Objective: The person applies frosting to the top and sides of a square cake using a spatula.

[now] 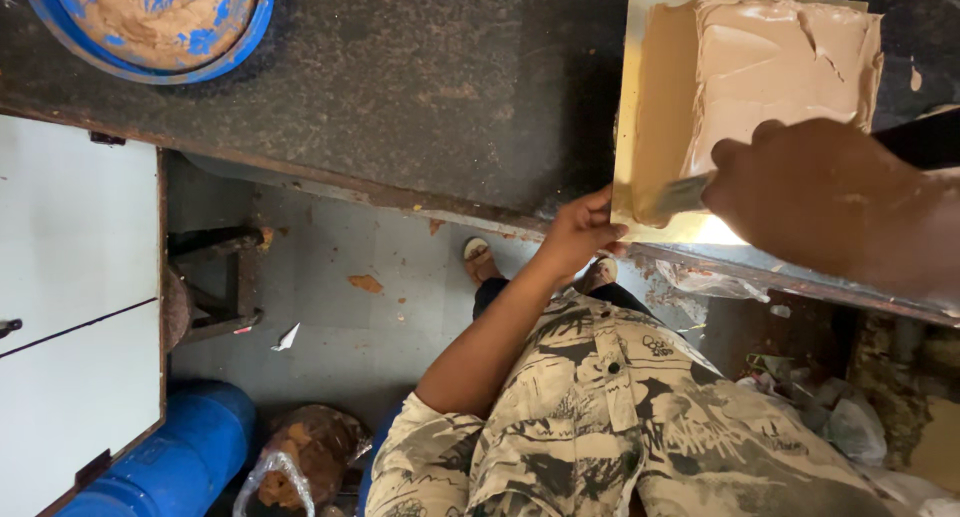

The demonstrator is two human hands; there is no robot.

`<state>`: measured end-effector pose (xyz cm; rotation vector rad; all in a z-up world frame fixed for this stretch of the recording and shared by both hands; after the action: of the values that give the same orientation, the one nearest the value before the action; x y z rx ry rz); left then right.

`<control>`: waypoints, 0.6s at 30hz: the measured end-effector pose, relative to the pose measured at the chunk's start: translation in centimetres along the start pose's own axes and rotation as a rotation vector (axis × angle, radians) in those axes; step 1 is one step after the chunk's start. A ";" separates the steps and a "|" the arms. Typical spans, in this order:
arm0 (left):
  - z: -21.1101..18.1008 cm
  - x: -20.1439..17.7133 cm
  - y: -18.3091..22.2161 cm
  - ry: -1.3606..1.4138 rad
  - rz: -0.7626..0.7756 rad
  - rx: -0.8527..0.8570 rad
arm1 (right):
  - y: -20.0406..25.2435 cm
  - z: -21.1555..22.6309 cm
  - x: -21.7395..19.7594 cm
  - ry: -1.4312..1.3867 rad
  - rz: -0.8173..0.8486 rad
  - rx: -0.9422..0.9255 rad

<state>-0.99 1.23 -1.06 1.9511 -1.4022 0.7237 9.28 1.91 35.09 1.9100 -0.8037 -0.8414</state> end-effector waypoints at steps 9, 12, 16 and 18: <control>-2.2 -0.6 0.0 -0.173 -0.067 -0.007 | -4.5 -3.3 2.5 -0.050 -0.023 0.186; -4.3 -1.6 1.2 0.026 -0.126 -0.001 | -6.3 -4.0 6.2 -0.192 -0.127 0.327; -4.1 0.0 1.8 0.186 -0.112 -0.080 | -6.6 -4.0 22.7 -0.652 -0.302 0.705; -3.0 1.4 1.4 0.151 -0.041 -0.216 | -6.5 -2.1 34.7 -0.934 -0.449 0.942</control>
<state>-2.17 2.26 2.19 1.7167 -1.2886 0.6571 31.77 -21.94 21.89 2.5408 -1.5392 -1.9610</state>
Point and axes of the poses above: each hand's wrist, its own y-axis away from the middle knuckle, its own x-axis out of the palm, z = x × y, the point moved 1 cm from there along -y, towards the middle knuckle, and after that the axes turned 5 degrees about z, right-handed, at the moved point
